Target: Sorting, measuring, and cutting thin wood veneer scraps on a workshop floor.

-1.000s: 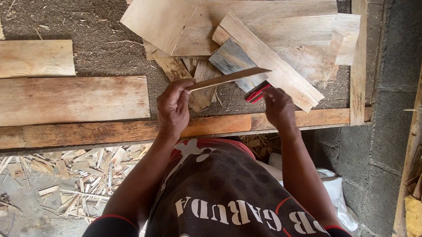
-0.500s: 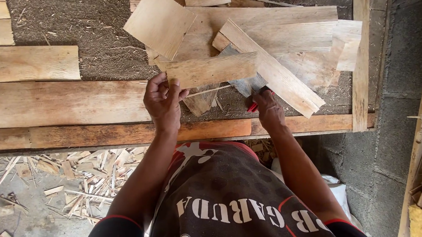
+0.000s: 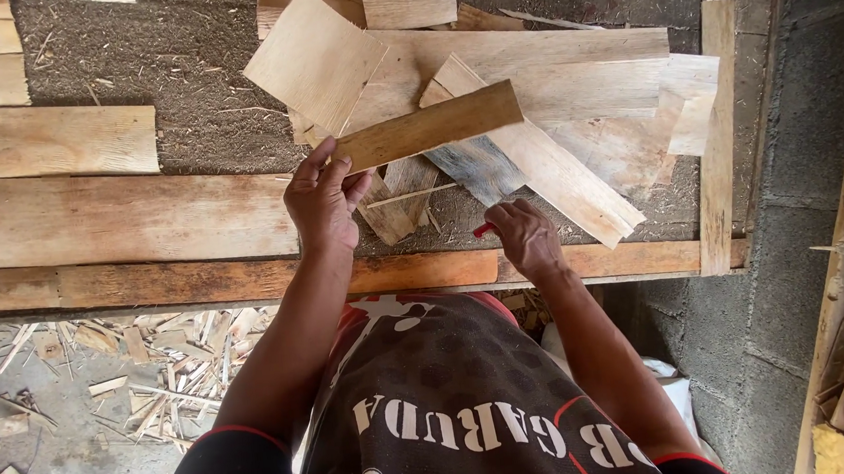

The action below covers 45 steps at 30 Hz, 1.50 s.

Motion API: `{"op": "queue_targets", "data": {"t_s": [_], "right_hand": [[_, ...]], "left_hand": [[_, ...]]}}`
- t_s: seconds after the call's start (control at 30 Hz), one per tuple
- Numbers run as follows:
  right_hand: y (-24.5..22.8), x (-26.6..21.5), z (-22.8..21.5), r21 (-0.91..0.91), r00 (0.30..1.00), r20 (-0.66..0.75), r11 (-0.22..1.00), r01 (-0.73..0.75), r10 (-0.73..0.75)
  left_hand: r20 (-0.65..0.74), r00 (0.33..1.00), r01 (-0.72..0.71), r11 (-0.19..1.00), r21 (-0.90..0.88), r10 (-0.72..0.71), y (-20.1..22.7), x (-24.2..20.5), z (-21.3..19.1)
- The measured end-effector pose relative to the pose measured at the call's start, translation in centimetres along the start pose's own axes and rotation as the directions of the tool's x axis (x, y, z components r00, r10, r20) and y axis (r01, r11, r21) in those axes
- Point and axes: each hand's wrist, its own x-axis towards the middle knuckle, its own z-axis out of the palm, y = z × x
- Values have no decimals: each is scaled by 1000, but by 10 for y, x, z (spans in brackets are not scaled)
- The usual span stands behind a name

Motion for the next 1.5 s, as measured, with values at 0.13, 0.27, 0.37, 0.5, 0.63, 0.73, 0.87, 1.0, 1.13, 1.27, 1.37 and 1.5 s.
{"op": "queue_targets", "data": {"t_s": [0.13, 0.27, 0.37, 0.5, 0.63, 0.73, 0.87, 1.0, 1.13, 1.27, 1.37, 1.5], "right_hand": [[-19, 2, -35, 174, 983, -181, 985, -3, 35], [-12, 10, -51, 835, 928, -262, 544, 81, 265], [5, 20, -68, 939, 890, -297, 276, 206, 346], [27, 39, -94, 895, 802, -420, 340, 288, 426], [21, 58, -137, 884, 788, -390, 435, 174, 477], [35, 69, -137, 905, 814, -341, 399, 149, 470], [57, 83, -130, 838, 802, -463, 481, 257, 377], [78, 103, -122, 905, 821, -366, 373, 204, 438], [83, 131, -136, 932, 804, -289, 343, 113, 520], [106, 163, -141, 987, 767, -161, 118, 111, 622], [131, 189, -139, 998, 732, -34, -16, 61, 681], [157, 227, -139, 984, 696, 138, -177, -16, 705]], "left_hand": [[7, 998, 55, 998, -38, -54, 2, 7, 6], [57, 993, 107, 990, -96, -102, -2, 18, 10], [93, 988, 131, 986, -102, -122, -6, 24, 15], [126, 978, 168, 986, -18, -165, -1, 27, 27], [144, 968, 205, 978, 33, -207, 2, 34, 42], [158, 954, 248, 966, 71, -257, 2, 45, 53], [194, 946, 258, 965, 36, -260, 10, 60, 71], [206, 951, 210, 971, 114, -230, 32, 68, 103], [254, 958, 73, 969, 235, -133, 28, 105, 128], [305, 945, -251, 862, 440, 120, 8, 152, 154], [392, 845, -533, 534, 656, 363, 1, 175, 176], [671, 545, -754, -56, 654, 502, -24, 225, 195]]}}
